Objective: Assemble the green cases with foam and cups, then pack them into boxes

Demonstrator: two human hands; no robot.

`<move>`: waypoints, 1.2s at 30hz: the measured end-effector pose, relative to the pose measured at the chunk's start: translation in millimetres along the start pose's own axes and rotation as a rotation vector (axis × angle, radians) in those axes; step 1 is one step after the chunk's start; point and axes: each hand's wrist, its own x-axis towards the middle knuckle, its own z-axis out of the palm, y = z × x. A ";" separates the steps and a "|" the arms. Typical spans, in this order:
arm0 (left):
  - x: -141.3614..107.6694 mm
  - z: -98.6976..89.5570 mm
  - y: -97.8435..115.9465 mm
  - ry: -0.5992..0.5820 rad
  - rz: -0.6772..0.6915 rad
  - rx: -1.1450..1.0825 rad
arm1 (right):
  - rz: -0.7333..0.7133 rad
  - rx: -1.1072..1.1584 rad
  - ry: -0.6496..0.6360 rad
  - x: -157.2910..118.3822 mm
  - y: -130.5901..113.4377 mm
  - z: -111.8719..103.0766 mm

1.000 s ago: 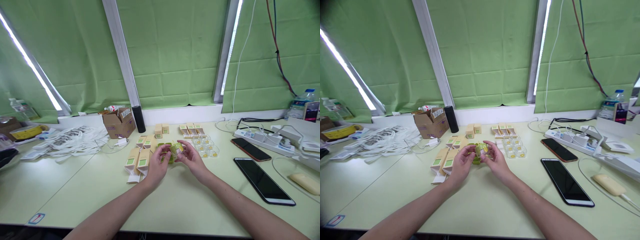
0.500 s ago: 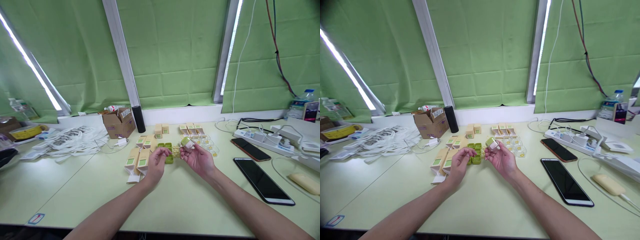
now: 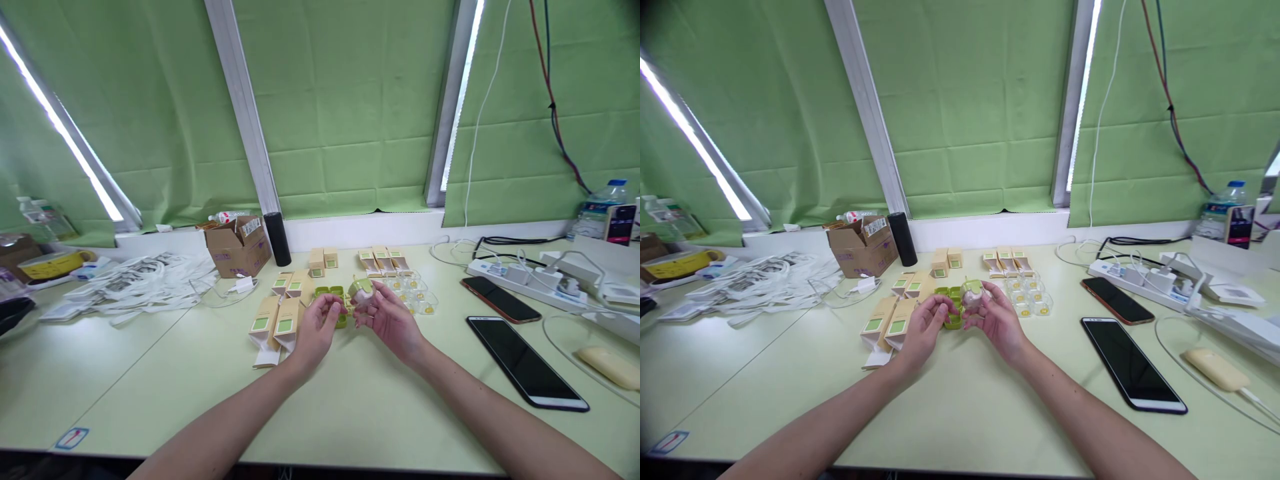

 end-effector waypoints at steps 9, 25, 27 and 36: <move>0.8 2.4 -7.3 -0.017 -0.030 -0.039 | -0.236 -0.434 0.004 -4.5 12.7 5.2; 1.3 4.3 -8.2 -0.050 -0.061 -0.196 | -0.525 -0.813 0.123 -2.5 9.3 -3.1; 0.2 2.6 -8.6 -0.064 -0.056 -0.123 | -0.557 -0.894 0.196 0.7 1.5 -6.9; -12.3 -3.2 3.2 -0.234 0.067 0.537 | -0.478 -1.359 0.438 29.5 -36.9 -44.3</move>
